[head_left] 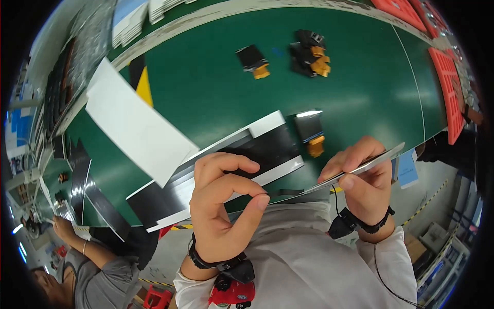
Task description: The person uses tweezers to peel a black strip from a sheet, presses it onto the edge of a small screen, and places the screen onto a stack. This process is repeated for several screens throughout the video.
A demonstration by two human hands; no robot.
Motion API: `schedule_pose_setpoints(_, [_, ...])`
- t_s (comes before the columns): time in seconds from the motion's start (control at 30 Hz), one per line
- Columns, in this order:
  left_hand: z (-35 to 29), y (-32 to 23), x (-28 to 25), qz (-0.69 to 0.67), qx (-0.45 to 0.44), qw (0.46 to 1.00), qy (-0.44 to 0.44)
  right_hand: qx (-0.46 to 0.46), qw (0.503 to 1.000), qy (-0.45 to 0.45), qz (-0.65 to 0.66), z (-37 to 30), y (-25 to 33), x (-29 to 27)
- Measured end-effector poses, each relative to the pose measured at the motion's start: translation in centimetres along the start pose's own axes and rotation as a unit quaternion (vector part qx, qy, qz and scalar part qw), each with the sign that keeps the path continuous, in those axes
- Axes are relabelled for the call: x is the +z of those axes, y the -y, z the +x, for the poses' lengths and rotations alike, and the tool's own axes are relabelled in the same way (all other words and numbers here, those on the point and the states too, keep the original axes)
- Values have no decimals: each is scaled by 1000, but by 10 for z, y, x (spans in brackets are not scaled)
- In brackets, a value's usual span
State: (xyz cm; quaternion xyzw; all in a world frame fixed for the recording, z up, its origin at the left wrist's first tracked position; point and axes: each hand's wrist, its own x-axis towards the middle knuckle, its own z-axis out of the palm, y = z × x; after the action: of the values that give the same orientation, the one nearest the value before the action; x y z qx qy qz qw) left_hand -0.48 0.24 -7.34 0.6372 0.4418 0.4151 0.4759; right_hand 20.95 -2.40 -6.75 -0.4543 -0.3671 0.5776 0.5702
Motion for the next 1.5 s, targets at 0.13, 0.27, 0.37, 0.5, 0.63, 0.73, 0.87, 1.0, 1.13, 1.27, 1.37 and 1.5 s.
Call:
schedule_pose_setpoints(0.13, [13,-2,25,44,-25,999,15,20,999,-23,12,13,6,-28])
schedule_pose_setpoints(0.27, [22,-4,42,88,-34,996,9,62,998,-32,2,30,14,-43])
schedule_pose_setpoints(0.37, [29,-5,45,74,-66,995,19,80,997,-17,-9,44,16,-49])
schedule_pose_setpoints(0.5, [35,-8,51,63,-142,988,-3,95,995,1,-31,58,13,-52])
schedule_pose_setpoints(0.63, [38,2,51,21,-129,991,3,103,994,9,-39,63,6,-58])
schedule_pose_setpoints(0.73, [41,4,50,6,-134,991,12,98,995,11,-33,64,7,-58])
schedule_pose_setpoints(0.87, [44,4,49,0,-142,990,26,105,994,5,-37,64,7,-57])
schedule_pose_setpoints(1.0, [44,4,48,1,-144,989,28,118,992,0,-47,65,8,-56])
schedule_pose_setpoints(1.13, [45,4,49,2,-146,989,28,118,992,-8,-47,65,8,-56])
schedule_pose_setpoints(1.27, [44,6,50,1,-146,989,27,123,991,-9,-44,66,8,-57])
schedule_pose_setpoints(1.37, [44,5,50,0,-149,989,25,119,992,-3,-42,65,8,-58])
schedule_pose_setpoints(1.5, [45,4,50,0,-157,987,25,124,991,-2,-44,65,9,-57])
